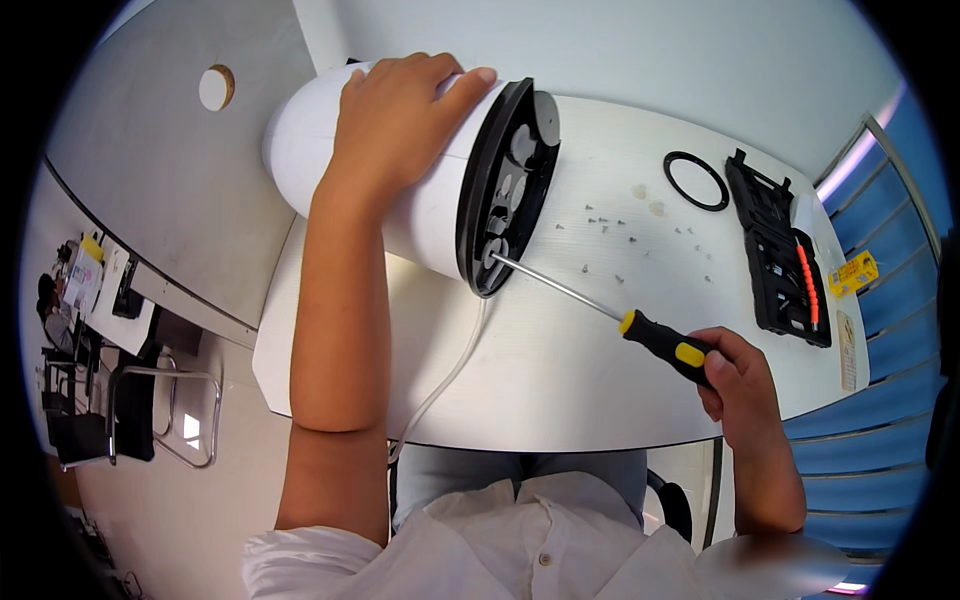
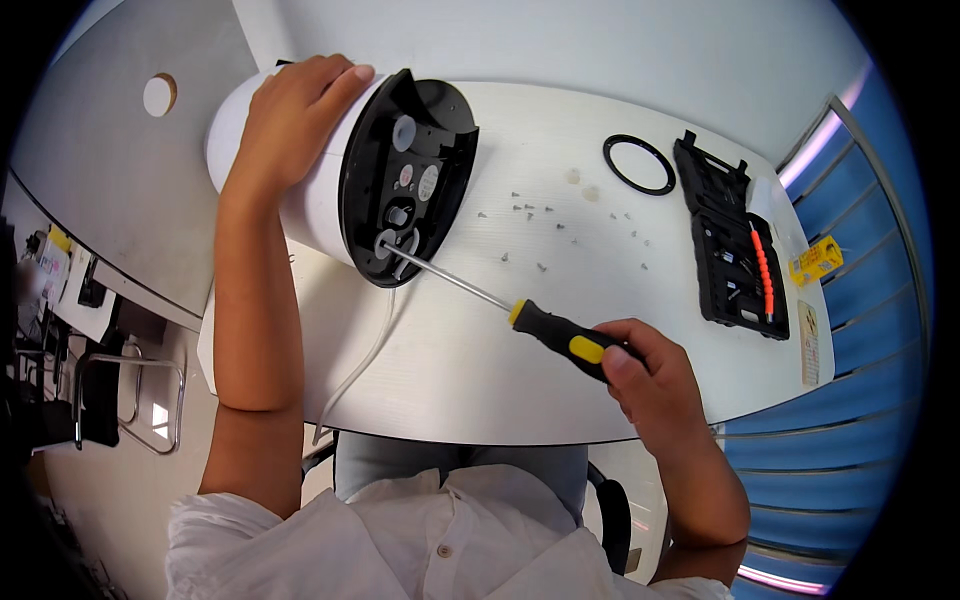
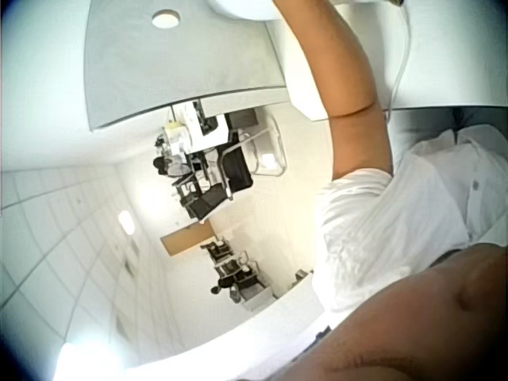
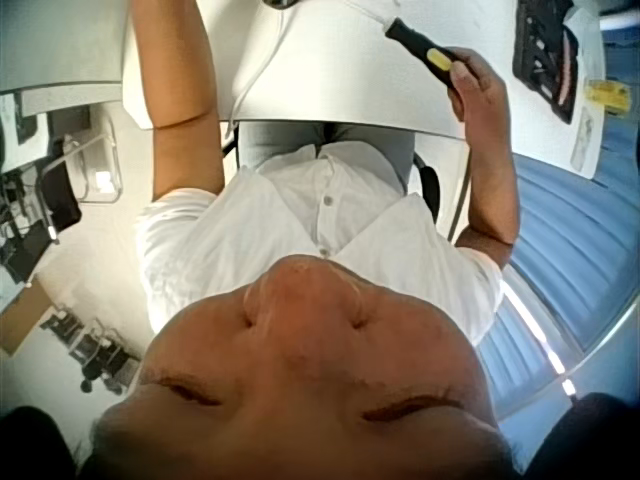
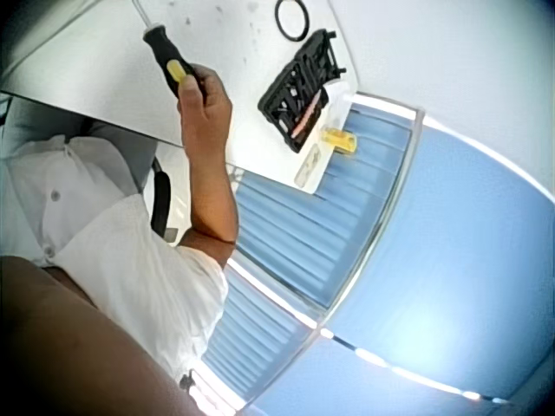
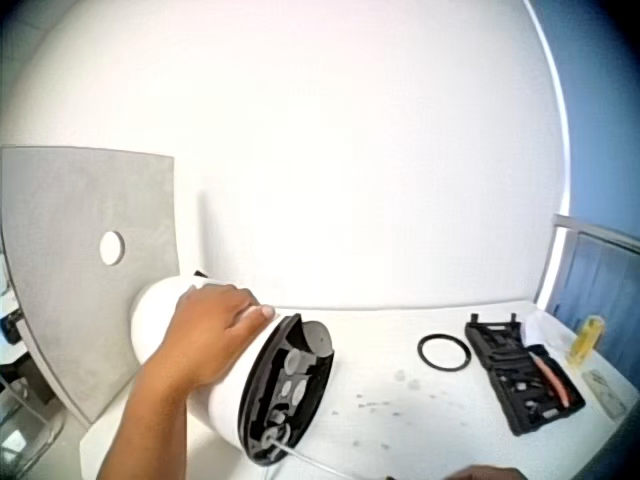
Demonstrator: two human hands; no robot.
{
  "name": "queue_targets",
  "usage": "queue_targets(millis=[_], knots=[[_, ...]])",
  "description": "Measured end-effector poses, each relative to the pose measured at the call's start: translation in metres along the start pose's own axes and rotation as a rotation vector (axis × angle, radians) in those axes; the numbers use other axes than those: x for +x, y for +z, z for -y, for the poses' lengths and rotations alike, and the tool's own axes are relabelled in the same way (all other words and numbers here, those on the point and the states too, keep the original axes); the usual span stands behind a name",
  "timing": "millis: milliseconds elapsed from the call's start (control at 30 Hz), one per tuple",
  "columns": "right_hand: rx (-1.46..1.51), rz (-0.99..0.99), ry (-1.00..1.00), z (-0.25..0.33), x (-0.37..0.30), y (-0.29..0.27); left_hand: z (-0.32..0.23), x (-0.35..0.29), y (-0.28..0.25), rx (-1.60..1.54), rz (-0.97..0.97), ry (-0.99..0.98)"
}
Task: The person uses a screwdriver to fasten screws into the base of a white cylindrical appliance. They repeatedly pick up screws from the table, align them into holes on the black base, and tighten them while holding the appliance steady.
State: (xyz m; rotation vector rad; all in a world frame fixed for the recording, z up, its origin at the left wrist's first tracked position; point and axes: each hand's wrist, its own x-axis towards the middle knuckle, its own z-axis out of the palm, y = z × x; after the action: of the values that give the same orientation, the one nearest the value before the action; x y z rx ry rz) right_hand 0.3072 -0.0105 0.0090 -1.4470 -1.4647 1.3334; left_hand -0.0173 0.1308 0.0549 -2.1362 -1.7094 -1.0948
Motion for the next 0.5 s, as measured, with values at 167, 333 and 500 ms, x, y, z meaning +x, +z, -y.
queue_targets(millis=[167, 333, 500], knots=[[-0.268, -0.064, -0.233, 0.007, -0.012, -0.012, -0.012, 0.0, -0.003, -0.054, 0.103, -0.053], [-0.214, -0.174, -0.258, 0.004, -0.014, -0.036, -0.016, -0.001, -0.003, -0.048, 0.069, -0.022], [-0.066, -0.246, -0.153, -0.012, -0.015, -0.065, -0.02, 0.0, -0.005, -0.059, 0.072, -0.043]])
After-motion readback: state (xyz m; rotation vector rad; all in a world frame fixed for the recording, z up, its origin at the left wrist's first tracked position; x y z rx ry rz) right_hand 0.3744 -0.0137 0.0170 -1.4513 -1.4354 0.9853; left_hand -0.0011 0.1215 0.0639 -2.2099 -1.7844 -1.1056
